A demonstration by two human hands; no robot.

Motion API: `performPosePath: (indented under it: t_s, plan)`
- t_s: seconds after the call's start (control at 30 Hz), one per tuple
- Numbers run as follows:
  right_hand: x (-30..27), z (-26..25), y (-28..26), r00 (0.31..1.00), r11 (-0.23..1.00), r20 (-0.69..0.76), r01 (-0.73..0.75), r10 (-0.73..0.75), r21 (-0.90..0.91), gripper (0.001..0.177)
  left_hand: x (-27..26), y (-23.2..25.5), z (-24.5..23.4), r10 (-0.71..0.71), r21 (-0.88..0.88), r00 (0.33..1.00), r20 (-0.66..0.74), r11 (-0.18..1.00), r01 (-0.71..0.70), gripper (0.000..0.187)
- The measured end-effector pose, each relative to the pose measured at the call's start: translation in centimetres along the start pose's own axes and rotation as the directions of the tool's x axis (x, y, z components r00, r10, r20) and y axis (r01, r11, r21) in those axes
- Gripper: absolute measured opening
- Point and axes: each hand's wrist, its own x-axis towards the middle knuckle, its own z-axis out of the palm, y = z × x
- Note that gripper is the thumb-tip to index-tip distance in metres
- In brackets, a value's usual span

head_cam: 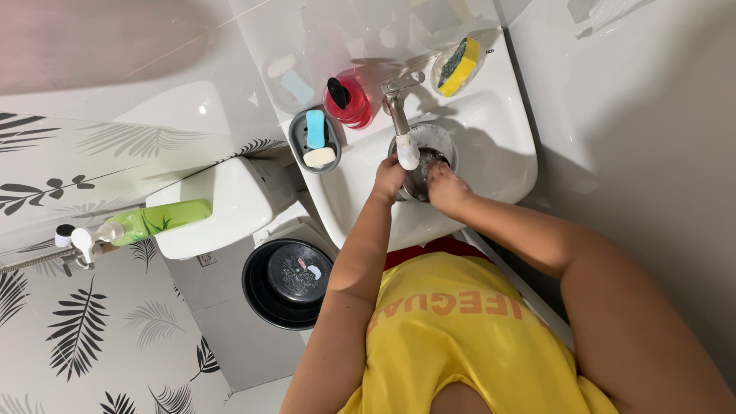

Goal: The person washes several small metal bowls and a lid in a bathroom sink using a yellow sponge and running water. They scrub each item, rinse it, and place it into a black basin on the floor. The person briefly walks to the kitchen and back while holding the sponge.

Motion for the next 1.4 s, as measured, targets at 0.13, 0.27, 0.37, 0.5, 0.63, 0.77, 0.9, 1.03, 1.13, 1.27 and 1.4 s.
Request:
performPosePath:
  t_s: [0.13,0.27,0.37,0.5,0.63,0.77,0.9,1.03,1.13,1.27,1.4]
  plan:
    - [-1.4,1.0,1.5,0.988,0.897,-0.155,0.069,-0.001,0.436,0.030,0.3,-0.3,-0.6,0.016,-0.179,0.998,0.063,0.984,-0.004,0.041]
    - [-2.9,-0.3,2.6,0.971,0.872,-0.207,0.000,0.117,0.490,0.024,-0.6,0.2,-0.7,0.015,-0.428,0.990,0.141,0.902,0.048,0.038]
    - [-3.1,-1.9,3.5,0.934,0.766,-0.314,0.077,0.168,0.638,0.031,-0.7,-0.5,0.4,0.157,-0.498,0.981,0.117,0.863,-0.079,0.039]
    - [-3.0,-1.1,3.1,0.607,0.578,-0.493,0.067,0.623,0.813,0.030,-0.1,-0.7,0.7,0.178,-0.617,0.973,0.148,0.785,-0.050,0.039]
    - [-0.8,4.0,1.4,0.470,-0.040,-0.021,0.119,0.882,0.992,0.051,-1.3,0.0,1.3,0.142,-0.591,0.950,0.279,0.805,0.053,0.040]
    - [0.4,7.5,1.7,0.583,-0.668,0.497,0.110,0.643,0.736,0.047,-2.4,1.2,2.3,-0.006,-0.499,0.949,0.316,0.849,0.172,0.044]
    - [-1.9,5.8,1.3,0.447,-0.138,0.131,-0.019,0.885,0.990,0.057,-0.5,-0.4,2.4,-0.098,-0.470,0.923,0.373,0.837,0.279,0.038]
    - [-3.4,0.7,0.5,0.611,0.436,-0.287,-0.108,0.738,0.893,0.073,0.4,-2.3,2.7,0.005,-0.625,0.900,0.436,0.721,0.299,0.037]
    - [-4.1,-0.5,0.5,0.660,0.544,-0.436,0.049,0.612,0.838,0.074,0.3,-2.6,2.5,0.036,-0.732,0.947,0.318,0.644,0.221,0.029]
    - [-3.8,1.7,0.0,0.625,0.270,-0.301,0.147,0.720,0.951,0.068,-1.8,-1.4,0.6,0.167,-0.778,0.968,0.188,0.627,0.043,0.037]
    - [0.6,5.7,-1.2,0.746,-0.577,0.143,0.364,0.651,0.732,0.058,-3.4,0.3,-1.4,0.056,-0.802,0.998,0.024,0.597,-0.014,0.042]
